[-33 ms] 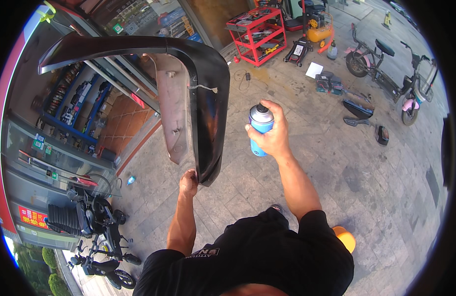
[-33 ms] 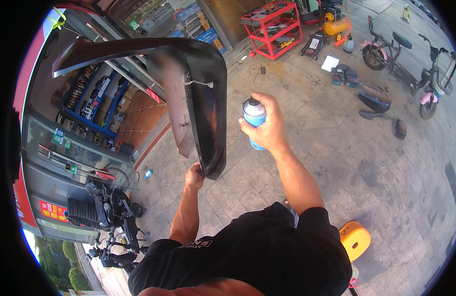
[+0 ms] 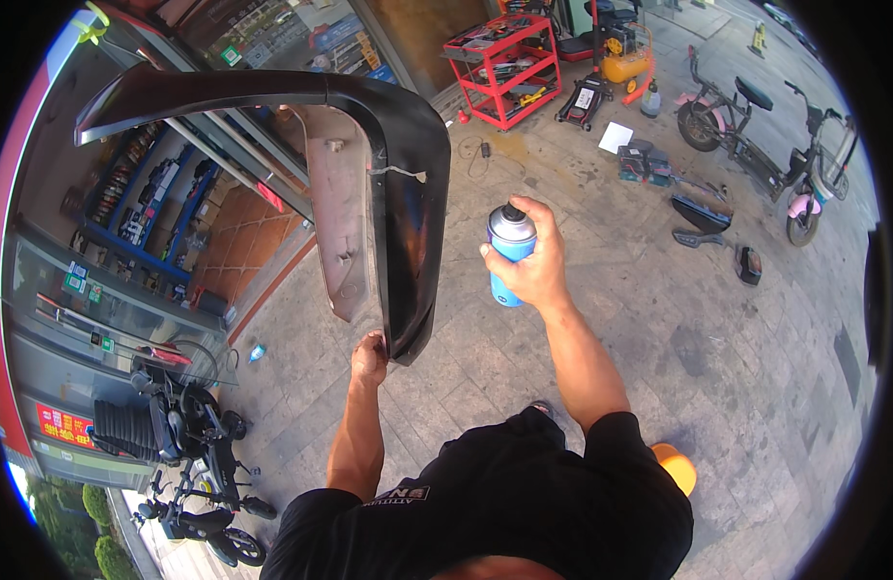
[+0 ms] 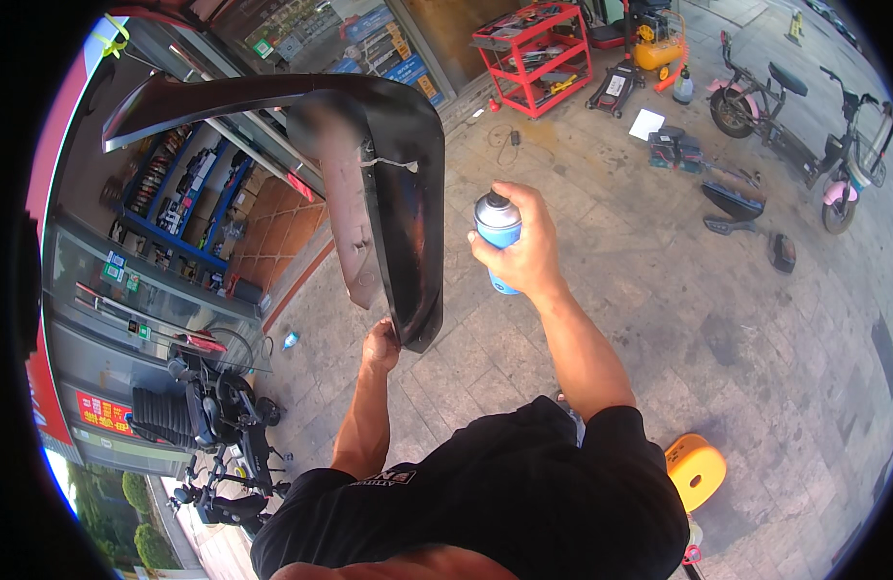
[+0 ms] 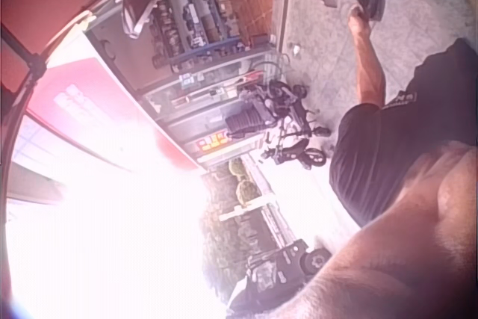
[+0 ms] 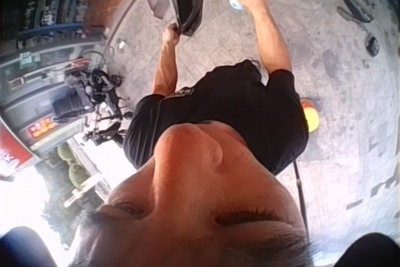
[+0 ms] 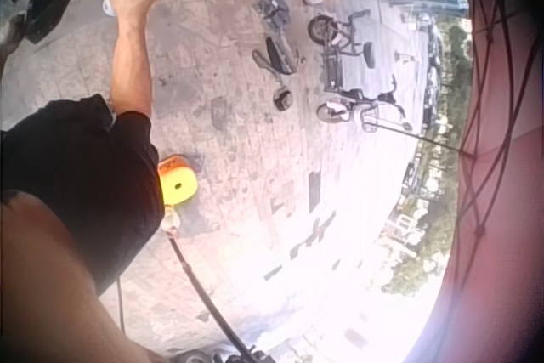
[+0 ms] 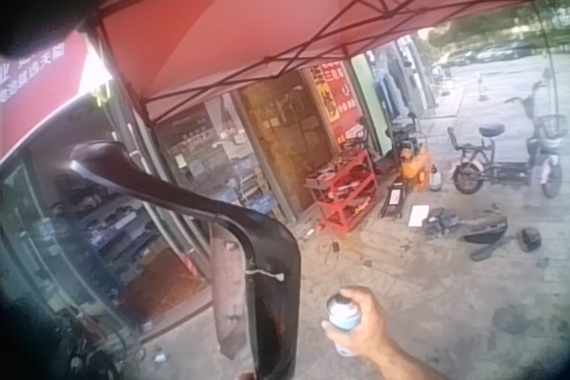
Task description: The person holds a curved plastic fairing and applies black spray paint to its surface. They rotate the part to cover different areas and continue spraying until the end of the clip.
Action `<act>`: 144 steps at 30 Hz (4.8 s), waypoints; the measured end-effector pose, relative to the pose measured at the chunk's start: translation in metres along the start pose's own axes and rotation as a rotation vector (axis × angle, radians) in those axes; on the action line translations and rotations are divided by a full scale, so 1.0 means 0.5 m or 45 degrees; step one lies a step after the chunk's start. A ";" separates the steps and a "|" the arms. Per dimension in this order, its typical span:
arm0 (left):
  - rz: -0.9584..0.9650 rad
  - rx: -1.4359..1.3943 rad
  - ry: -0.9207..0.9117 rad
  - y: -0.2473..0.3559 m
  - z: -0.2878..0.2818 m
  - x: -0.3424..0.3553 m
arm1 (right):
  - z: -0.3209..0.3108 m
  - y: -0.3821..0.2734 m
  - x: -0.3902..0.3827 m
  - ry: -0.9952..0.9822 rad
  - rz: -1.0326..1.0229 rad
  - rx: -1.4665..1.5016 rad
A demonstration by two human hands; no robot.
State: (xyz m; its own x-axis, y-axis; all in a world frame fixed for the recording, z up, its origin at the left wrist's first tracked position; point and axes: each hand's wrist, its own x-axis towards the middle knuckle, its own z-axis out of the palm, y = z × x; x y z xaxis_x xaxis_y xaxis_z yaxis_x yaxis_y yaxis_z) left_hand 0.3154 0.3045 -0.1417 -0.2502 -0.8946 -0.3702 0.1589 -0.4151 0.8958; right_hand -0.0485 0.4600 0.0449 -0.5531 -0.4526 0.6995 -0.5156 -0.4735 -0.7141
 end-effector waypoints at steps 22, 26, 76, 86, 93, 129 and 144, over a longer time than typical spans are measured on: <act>0.012 0.001 -0.020 -0.005 -0.010 0.008 | -0.003 0.026 0.007 0.126 -0.006 -0.045; 0.011 0.004 -0.020 -0.005 -0.011 0.007 | -0.009 0.043 0.005 0.154 0.183 0.075; 0.029 -0.025 -0.088 0.002 0.020 -0.021 | 0.072 -0.140 0.169 -0.116 -0.393 -0.241; 0.031 -0.044 -0.174 -0.019 0.014 0.000 | 0.072 -0.144 0.148 -0.170 -0.398 -0.298; 0.002 -0.012 -0.160 -0.020 0.018 0.000 | 0.073 -0.126 0.054 -0.355 -0.337 -0.405; -0.021 -0.003 -0.184 0.009 0.022 -0.015 | 0.133 -0.114 -0.102 -0.495 -0.208 -0.505; -0.057 -0.013 -0.273 0.013 -0.003 0.010 | 0.110 -0.090 -0.046 -0.339 -0.188 -0.461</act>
State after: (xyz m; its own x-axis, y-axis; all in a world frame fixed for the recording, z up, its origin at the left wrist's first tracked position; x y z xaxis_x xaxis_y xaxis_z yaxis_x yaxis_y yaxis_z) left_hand 0.3165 0.2969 -0.1383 -0.4543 -0.8200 -0.3483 0.1520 -0.4565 0.8766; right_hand 0.0238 0.4503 0.0625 -0.2942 -0.6007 0.7434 -0.7972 -0.2748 -0.5376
